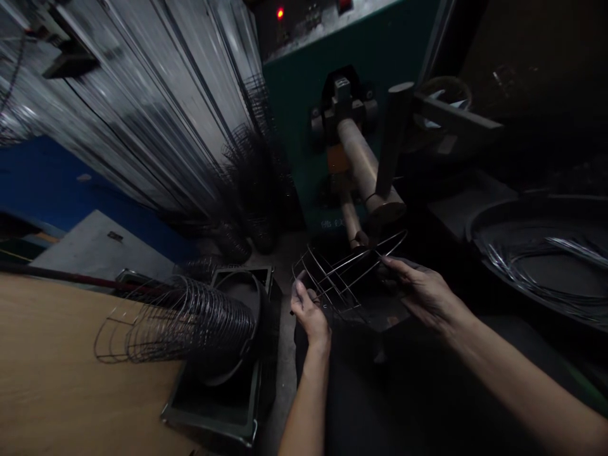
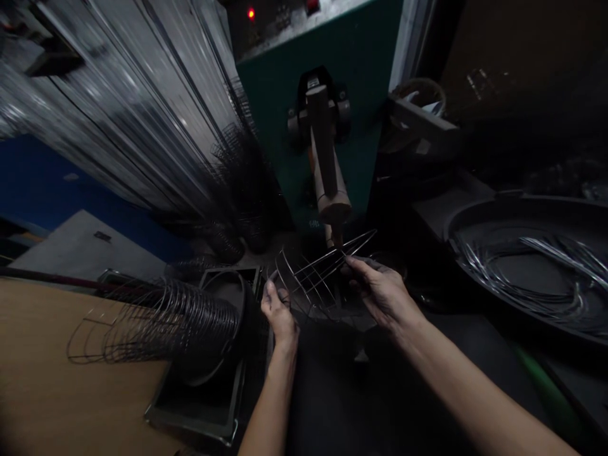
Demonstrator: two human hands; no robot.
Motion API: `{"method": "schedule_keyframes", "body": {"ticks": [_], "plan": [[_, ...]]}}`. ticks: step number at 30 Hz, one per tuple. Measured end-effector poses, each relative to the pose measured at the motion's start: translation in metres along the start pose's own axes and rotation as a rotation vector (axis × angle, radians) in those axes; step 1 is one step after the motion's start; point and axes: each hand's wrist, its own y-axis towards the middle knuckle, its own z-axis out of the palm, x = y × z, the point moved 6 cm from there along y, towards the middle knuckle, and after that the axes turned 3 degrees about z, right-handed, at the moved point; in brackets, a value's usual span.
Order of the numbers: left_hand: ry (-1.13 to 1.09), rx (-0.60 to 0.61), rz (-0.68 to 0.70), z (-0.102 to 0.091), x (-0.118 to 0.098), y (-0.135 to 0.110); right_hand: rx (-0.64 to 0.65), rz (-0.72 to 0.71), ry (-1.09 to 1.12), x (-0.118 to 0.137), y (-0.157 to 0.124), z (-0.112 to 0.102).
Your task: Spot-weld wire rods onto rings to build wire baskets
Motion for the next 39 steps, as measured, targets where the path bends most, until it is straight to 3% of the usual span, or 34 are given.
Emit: {"method": "schedule_keyframes", "body": {"ticks": [6, 10, 19, 24, 28, 32, 34, 36, 39], "plan": [[0.008, 0.023, 0.016, 0.002, -0.016, 0.0, -0.077, 0.048, 0.006, 0.006, -0.009, 0.01], [-0.018, 0.063, -0.006, 0.006, -0.024, -0.006, -0.063, 0.054, 0.018, 0.007, -0.012, 0.011], [-0.087, 0.012, -0.011, 0.007, -0.019, 0.006, -0.025, 0.001, 0.024, 0.002, -0.006, -0.024], [-0.056, 0.03, 0.011, 0.008, -0.018, 0.012, 0.003, -0.035, -0.029, 0.006, -0.007, -0.024], [-0.022, 0.036, 0.067, 0.011, -0.024, 0.013, 0.083, -0.141, -0.24, 0.009, -0.035, -0.016], [0.044, 0.063, 0.093, 0.001, -0.025, -0.001, 0.292, -0.431, -0.643, 0.021, -0.074, 0.0], [0.132, 0.11, 0.145, -0.01, -0.024, -0.019, 0.305, -0.604, -0.778, 0.031, -0.083, 0.005], [0.229, 0.21, 0.199, -0.021, -0.02, -0.041, 0.241, -0.681, -0.855, 0.042, -0.078, 0.007], [0.347, 0.531, 0.28, -0.027, -0.011, -0.073, 0.217, -0.46, -0.873, 0.039, -0.05, 0.004]]}}
